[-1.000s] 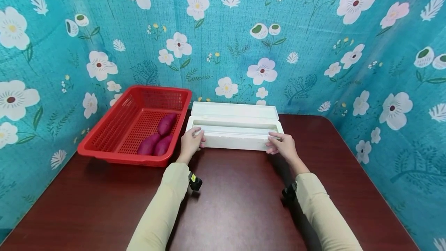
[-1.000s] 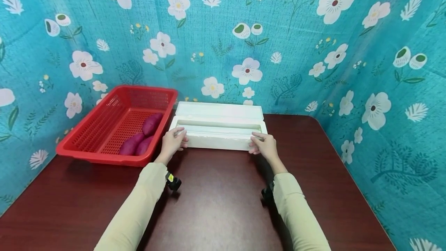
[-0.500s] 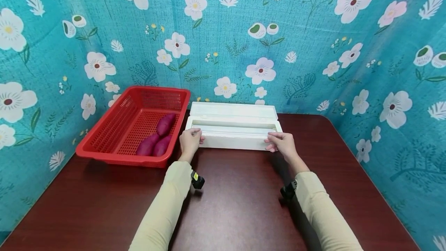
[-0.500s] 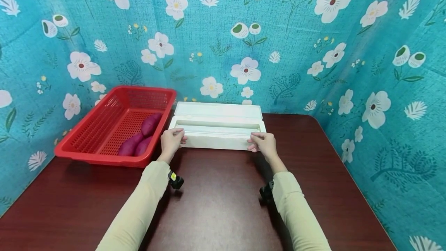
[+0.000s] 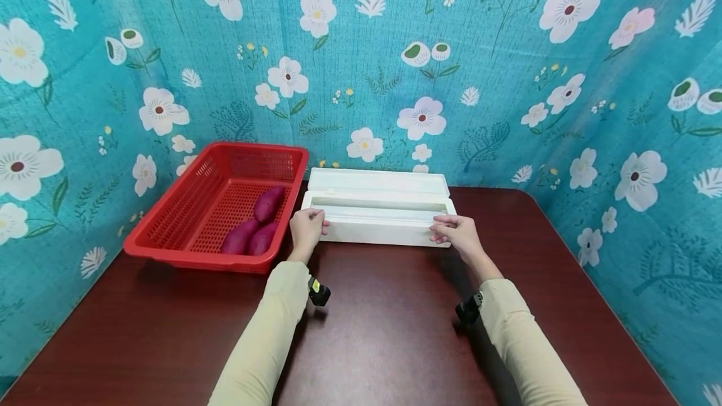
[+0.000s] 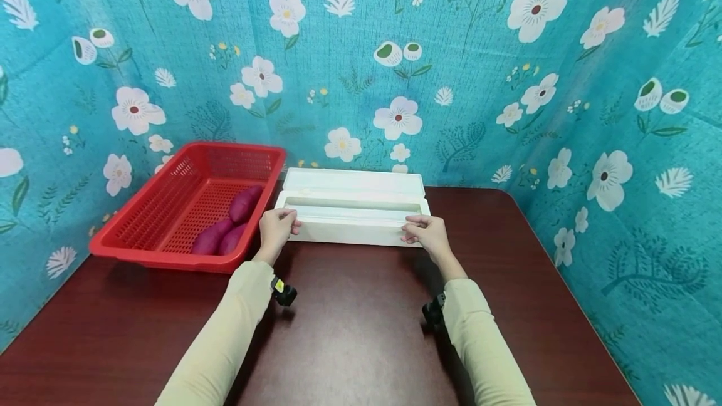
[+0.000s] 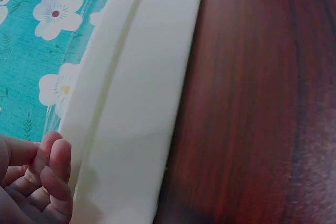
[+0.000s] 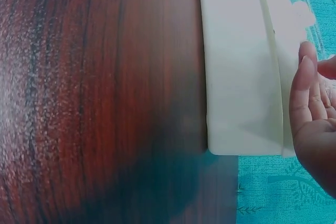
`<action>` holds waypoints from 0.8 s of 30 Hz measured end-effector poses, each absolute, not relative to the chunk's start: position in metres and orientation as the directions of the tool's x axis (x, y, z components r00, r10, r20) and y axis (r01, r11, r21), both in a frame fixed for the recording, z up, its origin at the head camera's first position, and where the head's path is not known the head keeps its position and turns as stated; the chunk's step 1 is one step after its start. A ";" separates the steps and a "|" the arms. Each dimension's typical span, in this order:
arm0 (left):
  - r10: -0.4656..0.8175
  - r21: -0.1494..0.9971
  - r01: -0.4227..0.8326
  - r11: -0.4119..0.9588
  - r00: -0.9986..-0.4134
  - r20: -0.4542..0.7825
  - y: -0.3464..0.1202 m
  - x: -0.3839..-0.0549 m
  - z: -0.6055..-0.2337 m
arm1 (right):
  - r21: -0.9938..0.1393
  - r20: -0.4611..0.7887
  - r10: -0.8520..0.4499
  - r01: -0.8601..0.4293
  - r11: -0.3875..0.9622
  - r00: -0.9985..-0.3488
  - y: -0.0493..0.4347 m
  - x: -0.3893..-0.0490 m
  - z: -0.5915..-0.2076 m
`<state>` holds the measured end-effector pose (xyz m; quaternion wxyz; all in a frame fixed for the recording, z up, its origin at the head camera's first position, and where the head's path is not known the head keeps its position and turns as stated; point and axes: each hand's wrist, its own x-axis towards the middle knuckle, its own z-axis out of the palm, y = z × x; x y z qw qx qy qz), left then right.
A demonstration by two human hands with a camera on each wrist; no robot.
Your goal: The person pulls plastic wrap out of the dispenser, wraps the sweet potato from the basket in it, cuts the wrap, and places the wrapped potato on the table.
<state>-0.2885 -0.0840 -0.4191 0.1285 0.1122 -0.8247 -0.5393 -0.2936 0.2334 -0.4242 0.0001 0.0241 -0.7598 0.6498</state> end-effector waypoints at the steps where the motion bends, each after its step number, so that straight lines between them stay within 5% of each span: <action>1: -0.325 0.920 -0.048 0.390 -0.942 0.088 -0.084 -0.289 -0.419 | -0.986 0.040 -0.040 -0.046 0.159 -0.998 0.234 -0.294 -0.424; 24: -0.358 0.927 0.006 0.376 -0.922 0.151 -0.079 -0.290 -0.408 | -0.990 0.091 -0.065 -0.098 0.101 -0.994 0.234 -0.295 -0.424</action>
